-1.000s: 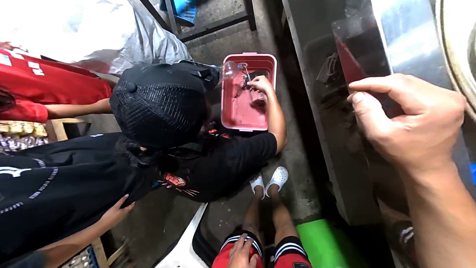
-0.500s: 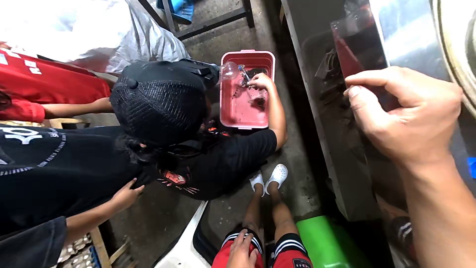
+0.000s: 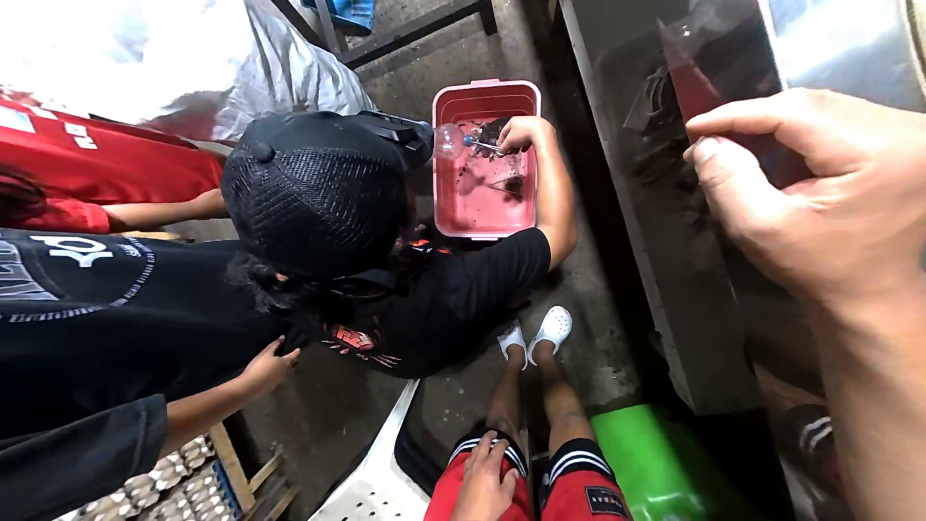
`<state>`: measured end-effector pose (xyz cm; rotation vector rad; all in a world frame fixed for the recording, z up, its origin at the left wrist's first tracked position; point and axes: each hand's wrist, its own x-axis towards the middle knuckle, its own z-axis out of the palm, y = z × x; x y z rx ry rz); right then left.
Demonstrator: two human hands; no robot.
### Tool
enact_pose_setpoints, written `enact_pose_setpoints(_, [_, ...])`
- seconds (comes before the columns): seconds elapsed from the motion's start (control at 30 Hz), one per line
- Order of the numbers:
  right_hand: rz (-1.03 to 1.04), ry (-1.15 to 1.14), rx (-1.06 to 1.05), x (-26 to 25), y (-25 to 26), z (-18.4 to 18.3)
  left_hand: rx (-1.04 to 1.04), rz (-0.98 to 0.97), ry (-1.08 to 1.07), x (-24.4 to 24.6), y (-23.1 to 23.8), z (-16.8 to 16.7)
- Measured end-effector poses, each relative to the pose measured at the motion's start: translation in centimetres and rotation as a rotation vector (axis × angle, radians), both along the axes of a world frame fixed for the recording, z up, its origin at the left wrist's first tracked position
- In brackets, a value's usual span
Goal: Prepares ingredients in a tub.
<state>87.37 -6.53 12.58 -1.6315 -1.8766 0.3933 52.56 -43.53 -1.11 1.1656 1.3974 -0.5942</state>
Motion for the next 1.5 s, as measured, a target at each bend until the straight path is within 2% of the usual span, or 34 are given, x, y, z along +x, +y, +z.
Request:
enact_pose_setpoints(0.83, [0.008,0.041,-0.026,0.5,0.3,-0.9,-0.002,-0.024,-0.018,0.1,1.7,-0.4])
enact_pose_setpoints(1.1, [0.152,0.035,0.035,0.4,0.1,-1.4,0.059,0.068,-0.02,-0.3,2.7,-0.4])
enact_pose_setpoints(1.5, [0.118,0.032,-0.033,1.3,-0.1,-2.4,0.102,0.166,0.006,-1.7,1.3,-0.5])
